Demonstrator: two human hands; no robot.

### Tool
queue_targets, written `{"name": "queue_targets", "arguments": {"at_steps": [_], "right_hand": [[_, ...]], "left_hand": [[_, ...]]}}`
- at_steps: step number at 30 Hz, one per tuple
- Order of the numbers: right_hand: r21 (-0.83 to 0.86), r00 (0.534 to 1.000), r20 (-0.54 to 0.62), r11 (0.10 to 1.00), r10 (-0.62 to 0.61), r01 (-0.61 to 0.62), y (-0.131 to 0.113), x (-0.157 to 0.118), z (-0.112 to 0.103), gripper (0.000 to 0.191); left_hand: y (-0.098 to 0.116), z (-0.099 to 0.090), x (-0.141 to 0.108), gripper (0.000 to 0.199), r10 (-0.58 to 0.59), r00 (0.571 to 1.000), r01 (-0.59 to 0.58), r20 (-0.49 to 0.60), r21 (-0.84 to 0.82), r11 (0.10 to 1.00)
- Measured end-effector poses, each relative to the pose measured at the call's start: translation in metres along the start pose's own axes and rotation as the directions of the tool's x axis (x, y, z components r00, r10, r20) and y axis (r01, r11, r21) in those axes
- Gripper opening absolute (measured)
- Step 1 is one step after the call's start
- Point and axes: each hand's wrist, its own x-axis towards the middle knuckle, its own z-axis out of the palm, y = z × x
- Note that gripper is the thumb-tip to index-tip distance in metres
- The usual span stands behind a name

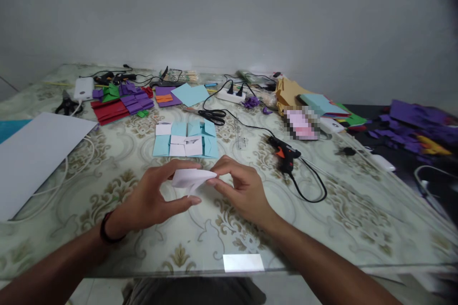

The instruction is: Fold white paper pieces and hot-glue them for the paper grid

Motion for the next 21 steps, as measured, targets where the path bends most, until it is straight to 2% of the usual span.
{"name": "queue_targets", "arguments": {"at_steps": [3, 8, 21], "right_hand": [[-0.01, 1.0, 0.008, 1.0, -0.018, 0.018, -0.0017, 0.0, 0.0012, 0.007], [-0.046, 0.999, 0.012, 0.998, -0.039, 0.039, -0.0024, -0.0001, 0.001, 0.004], [-0.025, 0.997, -0.02, 0.997, -0.079, 0.078, -0.0045, -0.0017, 0.003, 0.004]], "left_hand": [[0.0001, 0.0023, -0.0018, 0.054, 0.011, 0.999, -0.013, -0.044, -0.027, 1.0], [0.0008, 0.0048, 0.001, 0.013, 0.088, 0.994, -0.088, -0.068, -0.005, 0.996], [0.0076, 0.0065, 0.002, 0.007, 0.096, 0.985, -0.099, -0.141, -0.017, 0.995]]}}
